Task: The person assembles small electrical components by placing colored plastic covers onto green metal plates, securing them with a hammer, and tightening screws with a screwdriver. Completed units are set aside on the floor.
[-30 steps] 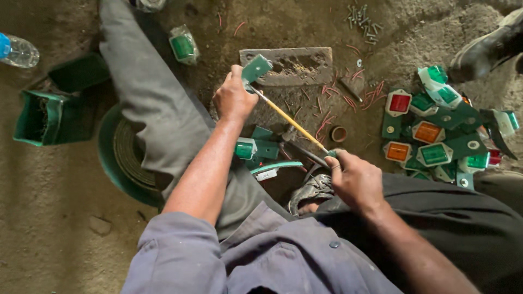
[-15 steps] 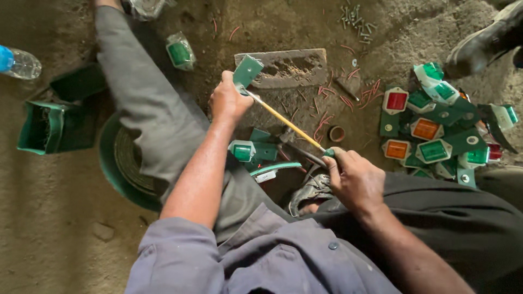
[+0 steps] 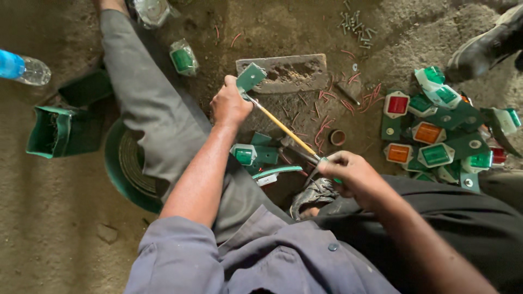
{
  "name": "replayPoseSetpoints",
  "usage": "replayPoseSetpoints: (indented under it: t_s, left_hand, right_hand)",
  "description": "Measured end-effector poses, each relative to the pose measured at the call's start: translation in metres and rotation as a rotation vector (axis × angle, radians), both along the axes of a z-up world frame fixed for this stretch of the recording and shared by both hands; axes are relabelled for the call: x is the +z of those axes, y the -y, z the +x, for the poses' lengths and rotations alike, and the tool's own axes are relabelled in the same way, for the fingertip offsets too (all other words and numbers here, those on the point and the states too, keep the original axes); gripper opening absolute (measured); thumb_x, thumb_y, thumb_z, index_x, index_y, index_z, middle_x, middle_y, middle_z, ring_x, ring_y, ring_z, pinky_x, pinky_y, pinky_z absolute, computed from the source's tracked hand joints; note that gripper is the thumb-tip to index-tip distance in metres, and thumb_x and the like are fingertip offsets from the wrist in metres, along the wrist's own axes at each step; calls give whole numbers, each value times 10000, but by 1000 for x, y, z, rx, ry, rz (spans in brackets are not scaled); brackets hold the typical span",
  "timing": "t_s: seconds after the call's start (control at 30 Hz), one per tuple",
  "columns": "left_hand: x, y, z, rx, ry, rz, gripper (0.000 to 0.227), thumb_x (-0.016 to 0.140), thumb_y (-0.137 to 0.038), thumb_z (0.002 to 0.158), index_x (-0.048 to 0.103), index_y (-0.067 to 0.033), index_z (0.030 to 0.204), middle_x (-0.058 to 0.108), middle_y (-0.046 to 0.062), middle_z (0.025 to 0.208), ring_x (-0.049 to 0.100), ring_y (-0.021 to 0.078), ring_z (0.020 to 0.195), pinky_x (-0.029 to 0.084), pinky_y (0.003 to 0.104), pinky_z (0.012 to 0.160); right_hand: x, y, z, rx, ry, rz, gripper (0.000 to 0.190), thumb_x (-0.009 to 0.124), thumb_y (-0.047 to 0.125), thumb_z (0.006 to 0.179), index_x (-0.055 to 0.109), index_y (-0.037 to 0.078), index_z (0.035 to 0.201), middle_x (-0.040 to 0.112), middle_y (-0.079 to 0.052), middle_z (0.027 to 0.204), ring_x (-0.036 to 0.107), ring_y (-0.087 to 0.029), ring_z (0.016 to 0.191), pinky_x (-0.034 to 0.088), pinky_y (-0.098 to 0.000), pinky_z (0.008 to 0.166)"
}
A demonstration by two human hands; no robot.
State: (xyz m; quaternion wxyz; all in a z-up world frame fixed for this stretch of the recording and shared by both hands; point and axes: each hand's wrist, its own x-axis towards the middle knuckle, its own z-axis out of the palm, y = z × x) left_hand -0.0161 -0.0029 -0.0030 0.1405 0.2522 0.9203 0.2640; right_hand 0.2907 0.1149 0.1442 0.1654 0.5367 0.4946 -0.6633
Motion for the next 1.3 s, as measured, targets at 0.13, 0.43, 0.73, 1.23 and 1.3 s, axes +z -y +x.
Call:
replayPoseSetpoints:
  t_s: [0.13, 0.43, 0.73, 1.23, 1.3]
  left_hand:
    - [4, 0, 0, 11, 30, -41, 657, 900, -409, 671, 503, -93, 1088, 703, 217, 973, 679, 453, 923, 532, 558, 790]
    - [-22, 4, 3, -29, -92, 76, 579, 871, -355, 740, 494, -87, 1088, 691, 231, 947, 667, 482, 891, 522, 580, 763]
    - [-13, 0, 0, 19, 25, -1, 608, 867, -353, 698, 500, -83, 1101, 703, 222, 970, 681, 459, 923, 537, 556, 800]
    - [-17, 2, -3, -38, -13, 49, 614, 878, -360, 702, 485, -109, 1101, 695, 183, 999, 677, 456, 914, 531, 557, 772]
    - [-18, 2, -3, -46, -41, 28, 569, 858, -315, 718, 486, -115, 1101, 696, 179, 1015, 676, 459, 919, 531, 560, 769]
  right_hand:
    - [13, 25, 3, 474, -171, 1048, 326, 793, 268, 835, 710, 66, 1076, 717, -75, 809, 696, -180, 705, 527, -334, 602]
    - [-16, 8, 3, 215, -96, 352, 290, 710, 263, 926, 745, 18, 1077, 715, -19, 780, 616, -141, 674, 503, -321, 580]
    - [-1, 20, 10, 459, -414, 973, 321, 754, 278, 888, 709, 49, 1109, 694, -30, 835, 670, -193, 736, 538, -368, 596]
    - [43, 14, -20, 448, -309, 763, 475, 600, 194, 935, 636, 221, 1408, 606, -6, 783, 550, -151, 585, 427, -271, 485]
    - [29, 11, -16, -234, -115, -51, 456, 629, 199, 922, 647, 203, 1378, 610, -7, 782, 561, -152, 597, 437, -279, 496]
